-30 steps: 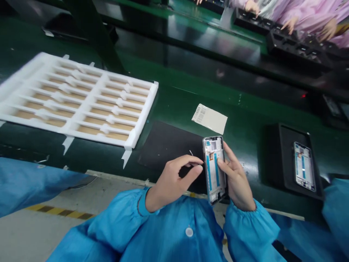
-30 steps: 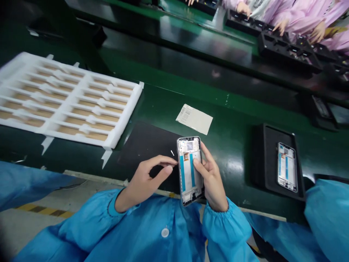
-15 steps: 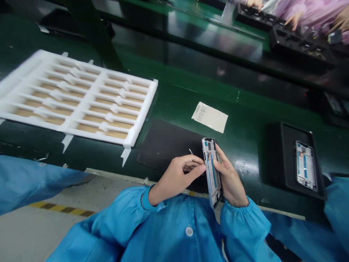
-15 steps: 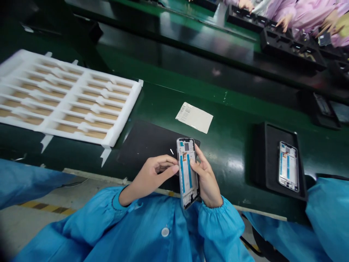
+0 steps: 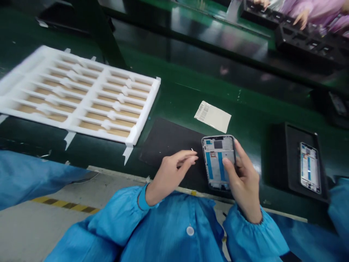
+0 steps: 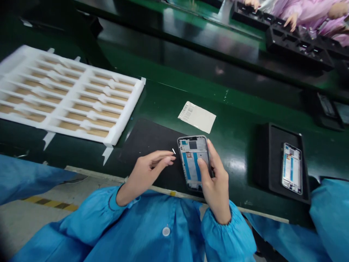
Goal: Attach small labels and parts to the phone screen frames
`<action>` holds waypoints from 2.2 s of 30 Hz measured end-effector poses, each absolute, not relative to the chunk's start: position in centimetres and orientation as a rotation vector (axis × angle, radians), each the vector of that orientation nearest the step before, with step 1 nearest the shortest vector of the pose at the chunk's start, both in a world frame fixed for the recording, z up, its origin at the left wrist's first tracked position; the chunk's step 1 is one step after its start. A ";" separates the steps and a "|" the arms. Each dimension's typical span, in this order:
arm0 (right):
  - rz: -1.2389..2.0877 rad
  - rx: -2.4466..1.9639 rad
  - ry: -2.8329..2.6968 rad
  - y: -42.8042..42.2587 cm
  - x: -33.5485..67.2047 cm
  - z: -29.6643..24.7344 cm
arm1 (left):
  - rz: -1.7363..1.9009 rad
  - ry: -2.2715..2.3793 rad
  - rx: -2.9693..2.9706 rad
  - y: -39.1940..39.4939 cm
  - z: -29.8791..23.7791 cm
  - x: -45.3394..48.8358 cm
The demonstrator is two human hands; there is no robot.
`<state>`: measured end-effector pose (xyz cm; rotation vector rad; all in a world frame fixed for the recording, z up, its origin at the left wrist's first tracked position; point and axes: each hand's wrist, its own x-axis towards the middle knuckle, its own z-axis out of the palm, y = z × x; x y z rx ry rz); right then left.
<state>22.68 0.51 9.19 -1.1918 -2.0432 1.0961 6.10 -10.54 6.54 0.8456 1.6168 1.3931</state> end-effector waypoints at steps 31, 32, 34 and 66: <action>2.024 -1.226 -1.221 -0.4 20.5 7.3 | 1.364 1.385 0.767 -11.3 8.9 7.7; 1.999 -1.229 -1.230 -0.7 20.6 7.4 | 1.360 1.390 0.768 -11.3 8.9 7.7; 1.899 -1.234 -1.260 -1.8 21.0 7.7 | 1.317 1.440 0.775 -11.7 8.9 7.4; 1.255 -1.138 -2.035 -11.6 25.5 6.3 | 0.631 1.690 1.113 -18.5 9.0 6.3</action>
